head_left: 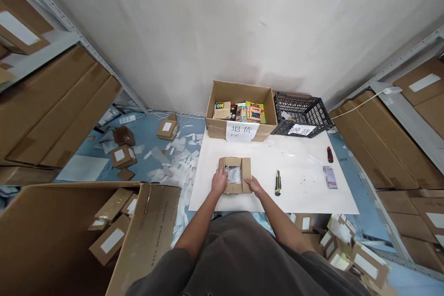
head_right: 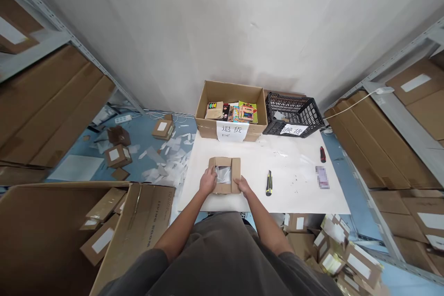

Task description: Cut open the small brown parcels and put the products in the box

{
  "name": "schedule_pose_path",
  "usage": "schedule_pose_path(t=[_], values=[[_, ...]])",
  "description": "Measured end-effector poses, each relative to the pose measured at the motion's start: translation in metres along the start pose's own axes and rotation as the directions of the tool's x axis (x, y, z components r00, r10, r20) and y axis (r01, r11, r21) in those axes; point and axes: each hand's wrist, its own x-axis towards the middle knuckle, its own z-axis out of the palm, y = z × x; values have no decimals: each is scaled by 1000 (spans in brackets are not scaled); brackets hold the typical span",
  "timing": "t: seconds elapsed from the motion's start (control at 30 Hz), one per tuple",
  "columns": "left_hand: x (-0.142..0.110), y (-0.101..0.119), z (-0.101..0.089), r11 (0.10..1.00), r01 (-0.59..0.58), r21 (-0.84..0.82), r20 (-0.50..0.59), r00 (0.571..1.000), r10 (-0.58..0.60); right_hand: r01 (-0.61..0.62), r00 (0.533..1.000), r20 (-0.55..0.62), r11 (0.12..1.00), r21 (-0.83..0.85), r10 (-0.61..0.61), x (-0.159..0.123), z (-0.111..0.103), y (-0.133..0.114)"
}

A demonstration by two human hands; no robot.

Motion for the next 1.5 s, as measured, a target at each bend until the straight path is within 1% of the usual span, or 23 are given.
schedule_pose_path(t=[0.07,0.13,0.23,0.37,0.43,0.5,0.53,0.57,0.63,0.7,0.73,0.87,0.97,1.07,1.13,1.2,1.23,1.3,1.37,1.4,1.43,1.47,1.5], values=[[0,-3,0,1000,-25,3,17,1000,25,-44,999,4,989,143,44,-5,-3,11],[1,-8,-2,1000,-28,-4,17,999,28,-64,998,27,976,210,60,-7,3,17],[8,-21,-12,1000,-1,-21,22,1000,1,-87,994,85,971,223,69,-3,17,13],[19,-41,-35,999,1,-41,82,997,2,-101,989,132,973,207,74,10,35,0],[19,-49,-46,998,-25,-55,32,999,26,-83,987,150,974,211,52,15,43,-5],[16,-54,-53,996,-64,-63,-80,995,59,-59,987,157,975,216,26,19,49,-8],[13,-56,-54,993,-100,-58,-119,989,93,-51,988,155,975,217,17,20,51,-9],[11,-57,-54,987,-150,-48,-123,982,144,-45,988,151,976,215,13,20,53,-10],[8,-56,-49,968,-251,-26,-47,967,250,-42,991,136,979,198,15,20,55,-10],[8,-55,-42,958,-285,-12,41,958,285,-36,993,115,985,170,16,19,56,-10],[10,-54,-37,964,-264,-3,61,963,264,-28,994,107,987,159,12,19,56,-10],[25,-49,-26,989,-145,38,70,987,143,-13,995,101,988,154,-2,16,57,-11],[38,-50,-29,989,-140,43,87,987,136,-24,995,97,987,159,8,14,58,-13],[47,-59,-39,984,-173,-46,107,978,177,-40,996,83,987,153,27,12,60,-12],[44,-67,-43,970,-219,-107,150,961,234,-45,997,75,985,165,33,11,61,-10],[33,-74,-42,960,-254,-114,208,939,273,-39,998,59,985,168,29,11,62,-7],[24,-76,-40,962,-252,-101,230,935,269,-36,999,45,987,154,29,12,62,-6],[3,-79,-33,976,-208,-67,225,950,218,-33,999,-28,997,74,35,13,63,-5],[-18,-79,-24,984,-167,-59,155,972,175,-44,984,-173,996,-83,29,14,64,-7],[-26,-79,-20,985,-160,-60,110,980,166,-49,966,-259,981,-189,-2,15,65,-10],[-33,-78,-17,985,-164,-61,67,984,168,-41,942,-329,950,-310,-67,14,66,-14],[-39,-76,-14,982,-178,-60,32,983,180,-12,917,-363,899,-438,-164,14,69,-18],[-44,-74,-12,979,-197,-57,3,980,197,35,893,-352,824,-565,-279,14,73,-23]])
